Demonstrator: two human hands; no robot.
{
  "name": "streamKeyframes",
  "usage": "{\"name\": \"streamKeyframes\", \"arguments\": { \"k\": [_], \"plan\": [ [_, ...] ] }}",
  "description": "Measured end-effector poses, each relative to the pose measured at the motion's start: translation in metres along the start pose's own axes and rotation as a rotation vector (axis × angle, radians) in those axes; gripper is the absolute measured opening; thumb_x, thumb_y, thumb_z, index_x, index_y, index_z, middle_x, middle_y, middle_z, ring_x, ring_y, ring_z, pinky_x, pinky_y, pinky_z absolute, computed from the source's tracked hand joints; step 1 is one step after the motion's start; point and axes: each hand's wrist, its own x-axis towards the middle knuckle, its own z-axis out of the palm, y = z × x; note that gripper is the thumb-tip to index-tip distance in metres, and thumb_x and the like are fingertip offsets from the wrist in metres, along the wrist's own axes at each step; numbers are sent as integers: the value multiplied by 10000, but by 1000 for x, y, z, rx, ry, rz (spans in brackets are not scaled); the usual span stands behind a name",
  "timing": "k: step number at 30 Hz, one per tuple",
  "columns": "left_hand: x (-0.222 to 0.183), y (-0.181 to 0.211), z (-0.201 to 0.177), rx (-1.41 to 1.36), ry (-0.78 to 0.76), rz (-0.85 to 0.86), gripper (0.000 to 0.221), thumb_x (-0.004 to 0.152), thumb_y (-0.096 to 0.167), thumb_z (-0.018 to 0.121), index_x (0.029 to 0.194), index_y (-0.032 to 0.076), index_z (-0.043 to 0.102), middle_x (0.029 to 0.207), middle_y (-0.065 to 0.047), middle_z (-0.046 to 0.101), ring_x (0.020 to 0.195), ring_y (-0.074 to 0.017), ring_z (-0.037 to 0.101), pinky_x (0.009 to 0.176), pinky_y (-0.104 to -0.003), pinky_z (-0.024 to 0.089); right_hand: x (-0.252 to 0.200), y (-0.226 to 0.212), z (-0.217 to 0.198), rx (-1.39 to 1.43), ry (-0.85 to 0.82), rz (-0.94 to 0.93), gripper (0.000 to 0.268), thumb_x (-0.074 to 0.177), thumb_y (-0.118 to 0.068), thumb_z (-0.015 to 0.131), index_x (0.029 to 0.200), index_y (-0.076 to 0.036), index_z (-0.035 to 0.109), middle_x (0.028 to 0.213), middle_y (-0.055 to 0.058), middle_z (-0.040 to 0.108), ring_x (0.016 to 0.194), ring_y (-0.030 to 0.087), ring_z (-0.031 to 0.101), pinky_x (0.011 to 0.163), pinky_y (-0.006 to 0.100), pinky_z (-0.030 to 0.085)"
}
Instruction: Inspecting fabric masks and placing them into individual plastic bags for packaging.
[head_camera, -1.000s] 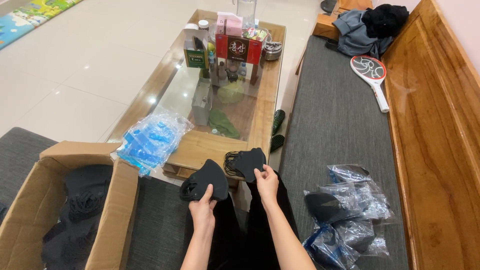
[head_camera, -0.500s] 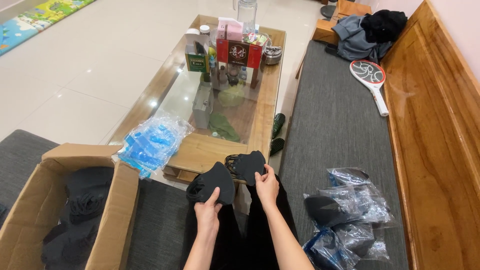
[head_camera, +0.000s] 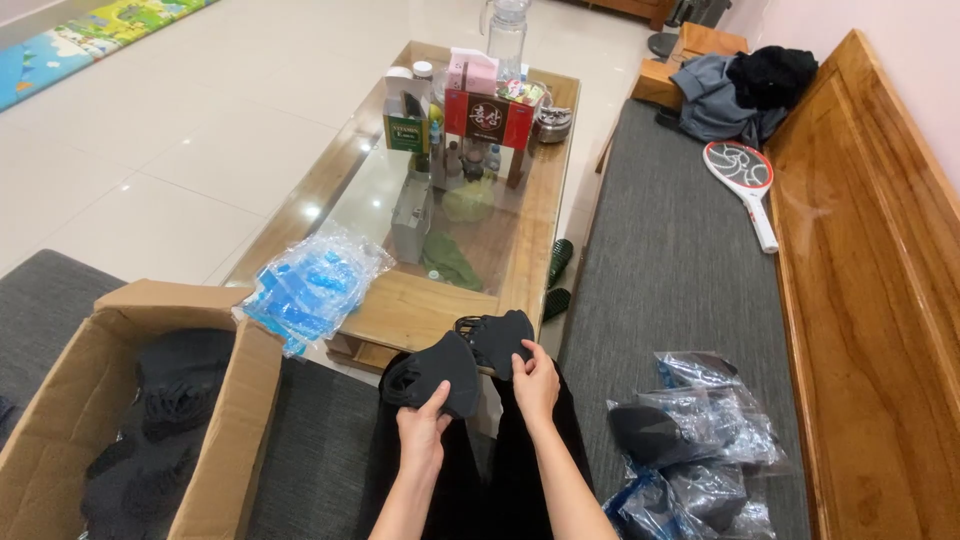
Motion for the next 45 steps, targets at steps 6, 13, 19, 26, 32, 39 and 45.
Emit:
{"name": "streamKeyframes", "arguments": {
  "k": [6,13,19,26,32,39,45],
  "plan": [
    [1,-3,0,0,-7,-27,302,860,-6,755,1140,-105,700,1074,-209,731,928,-290,694,810,-399,538,2,0,1,-11,2,13,352,886,-242,695,1234,-190,709,655,-17,536,626,160,548,646,314,478],
    [-6,2,4,11,-24,-36,255,859,4,759,1075,-128,722,1024,-217,744,916,-296,701,875,-434,535,3,-2,-1,-38,-21,8,346,895,-245,687,1238,-200,698,667,-20,529,635,155,550,657,312,483],
    [-8,7,7,11,-14,-44,299,865,4,748,1125,-136,702,1062,-231,734,944,-309,701,879,-444,555,-4,-12,-9,6,-7,7,374,904,-280,681,1269,-200,694,625,-23,521,597,137,538,623,296,472],
    [-16,14,11,38,-15,-60,310,859,35,759,1115,-131,708,1051,-214,733,927,-293,698,859,-413,551,-27,-45,-27,342,-76,43,243,943,-172,665,1160,-108,754,687,-8,536,631,109,507,632,249,458],
    [-14,11,14,117,-45,-52,345,842,60,780,1125,-126,717,1037,-216,748,890,-275,711,787,-379,573,-29,-57,-29,456,-116,-48,195,952,-168,671,1051,-51,792,831,2,641,696,95,516,658,227,449],
    [-14,9,14,240,-108,-62,332,827,1,781,1122,-131,705,1018,-232,769,838,-294,740,737,-353,602,-28,-63,-29,329,-114,-245,303,902,-170,729,1200,-115,747,1069,38,583,807,95,540,565,195,454],
    [-13,9,16,288,-128,-42,260,826,-42,783,1070,-111,726,967,-195,783,770,-236,722,663,-291,562,-34,-74,-33,177,-66,-409,237,882,-166,726,1114,-145,771,1161,36,592,1038,177,506,732,242,494]
  ]
}}
